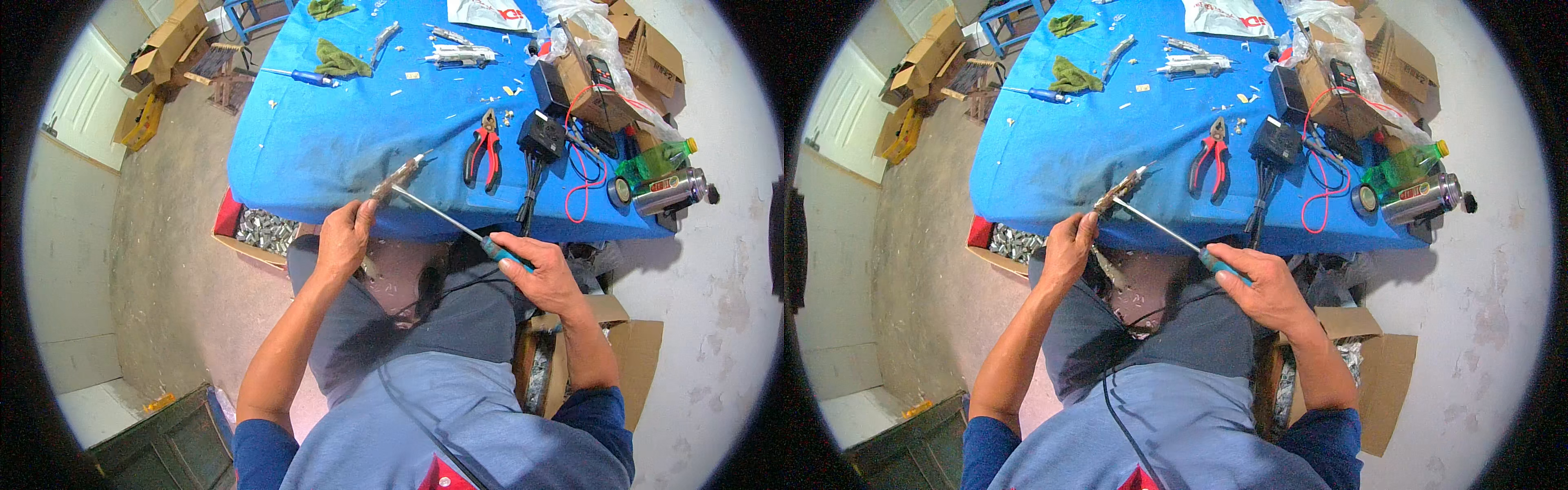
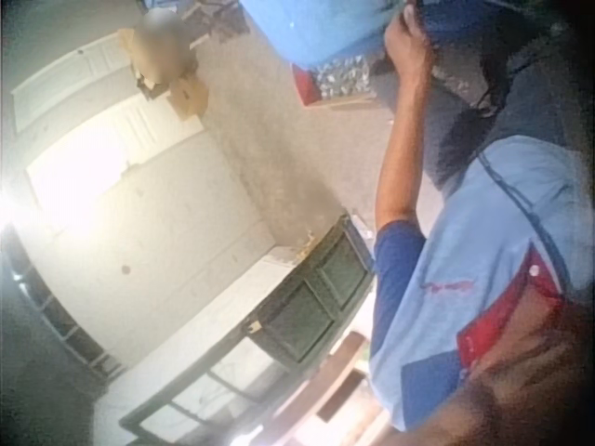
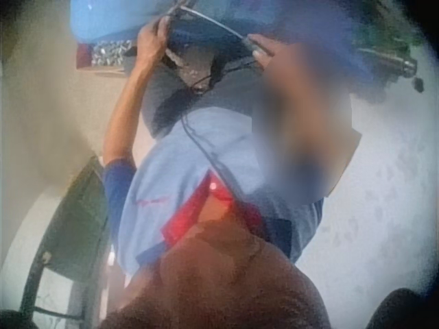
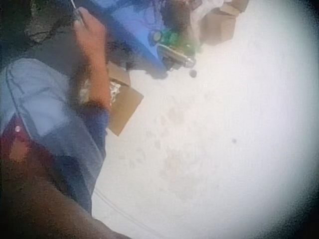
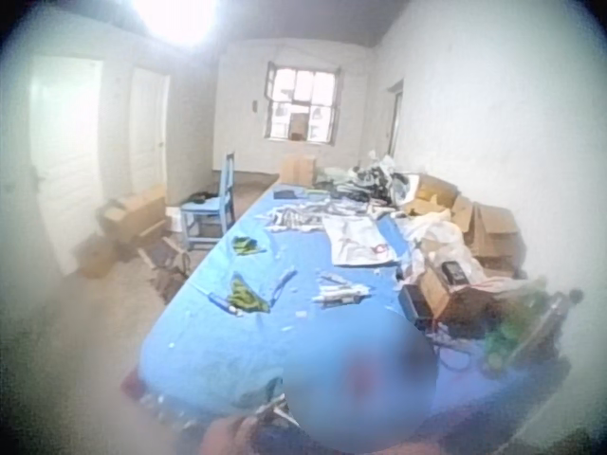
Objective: The person uses a screwdriver to tighten components on a small metal housing, fits a circular piece into the end by hand, and uses pliers to secure parts. They pick up and handle additional metal components and wires from a table.
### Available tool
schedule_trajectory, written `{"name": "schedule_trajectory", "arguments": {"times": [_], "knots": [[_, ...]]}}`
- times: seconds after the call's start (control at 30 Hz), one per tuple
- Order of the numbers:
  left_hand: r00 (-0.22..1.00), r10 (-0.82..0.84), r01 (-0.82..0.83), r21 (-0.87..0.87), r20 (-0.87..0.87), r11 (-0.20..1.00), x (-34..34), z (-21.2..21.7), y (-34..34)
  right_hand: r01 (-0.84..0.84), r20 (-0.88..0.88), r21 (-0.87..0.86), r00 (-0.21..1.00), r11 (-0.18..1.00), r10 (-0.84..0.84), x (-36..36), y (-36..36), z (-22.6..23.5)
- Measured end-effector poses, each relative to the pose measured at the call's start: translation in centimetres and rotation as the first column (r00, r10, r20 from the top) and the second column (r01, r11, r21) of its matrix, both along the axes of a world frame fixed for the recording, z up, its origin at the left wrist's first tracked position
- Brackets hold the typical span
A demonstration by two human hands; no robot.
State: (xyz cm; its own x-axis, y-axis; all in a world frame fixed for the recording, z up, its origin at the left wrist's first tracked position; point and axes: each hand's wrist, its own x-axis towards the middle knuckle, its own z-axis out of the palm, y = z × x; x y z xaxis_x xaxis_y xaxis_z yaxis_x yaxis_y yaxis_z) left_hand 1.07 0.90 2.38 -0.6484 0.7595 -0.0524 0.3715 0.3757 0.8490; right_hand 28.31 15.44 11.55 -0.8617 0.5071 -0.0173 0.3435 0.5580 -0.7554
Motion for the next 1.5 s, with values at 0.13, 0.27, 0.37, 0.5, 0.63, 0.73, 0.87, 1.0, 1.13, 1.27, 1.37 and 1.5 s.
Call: {"name": "schedule_trajectory", "arguments": {"times": [0.13, 0.27, 0.37, 0.5, 0.63, 0.73, 0.87, 1.0, 1.13, 1.27, 1.37, 1.5], "knots": [[1.000, 0.018, -0.018, 0.024, 0.024, 1.000, 0.2, -0.3, -0.1, -0.003, -0.067, -0.033, 0.998, 0.999, 0.001, -0.3, 0.0, -0.5], [1.000, 0.012, -0.012, -0.001, -0.013, 1.000, 0.5, 0.2, -0.2, -0.020, -0.003, 0.048, 1.000, 0.999, 0.020, -0.7, -0.2, 0.4], [1.000, 0.013, -0.012, 0.005, -0.026, 1.000, 0.3, -0.2, -0.3, -0.026, 0.059, 0.175, 0.998, 0.984, 0.016, -1.3, -0.8, 1.6], [0.999, 0.008, -0.008, 0.010, -0.048, 1.000, 0.4, 0.0, -0.3, -0.043, 0.085, 0.303, 0.996, 0.952, 0.018, -1.9, -1.3, 3.2], [0.997, -0.002, 0.001, -0.004, -0.075, 1.000, 0.3, 0.0, -0.2, -0.098, 0.077, 0.359, 0.994, 0.928, 0.075, -2.5, -0.7, 3.9], [0.997, 0.004, -0.005, -0.016, -0.074, 1.000, 0.4, 0.2, -0.1, -0.158, 0.113, 0.349, 0.986, 0.924, 0.125, -2.8, -0.4, 4.5], [0.997, 0.000, -0.002, -0.029, -0.081, 1.000, 0.3, 0.0, -0.1, -0.183, 0.117, 0.271, 0.981, 0.945, 0.156, -3.2, 0.8, 4.6], [0.992, 0.023, -0.023, 0.000, -0.123, 1.000, 0.2, -0.3, 0.0, -0.106, 0.197, -0.034, 0.974, 0.994, 0.110, -3.3, 3.2, 4.6], [0.991, 0.045, -0.050, -0.036, -0.123, 0.998, 0.0, 0.4, 0.2, 0.166, 0.277, -0.505, 0.961, 0.847, -0.023, -3.0, 4.5, 3.8], [0.981, 0.052, -0.062, -0.045, -0.187, 0.997, -0.6, 1.0, 0.6, 0.317, 0.287, -0.708, 0.946, 0.630, -0.153, -2.9, 2.8, 2.5], [0.993, 0.029, -0.036, -0.064, -0.112, 0.997, -0.2, 1.0, 0.2, 0.279, 0.233, -0.628, 0.958, 0.727, -0.167, -2.3, 1.3, 1.0], [0.992, 0.005, -0.016, -0.089, -0.125, 0.996, -0.4, 0.3, 0.0, -0.034, -0.025, -0.004, 0.999, 0.999, 0.034, -1.9, 1.0, 0.3]]}}
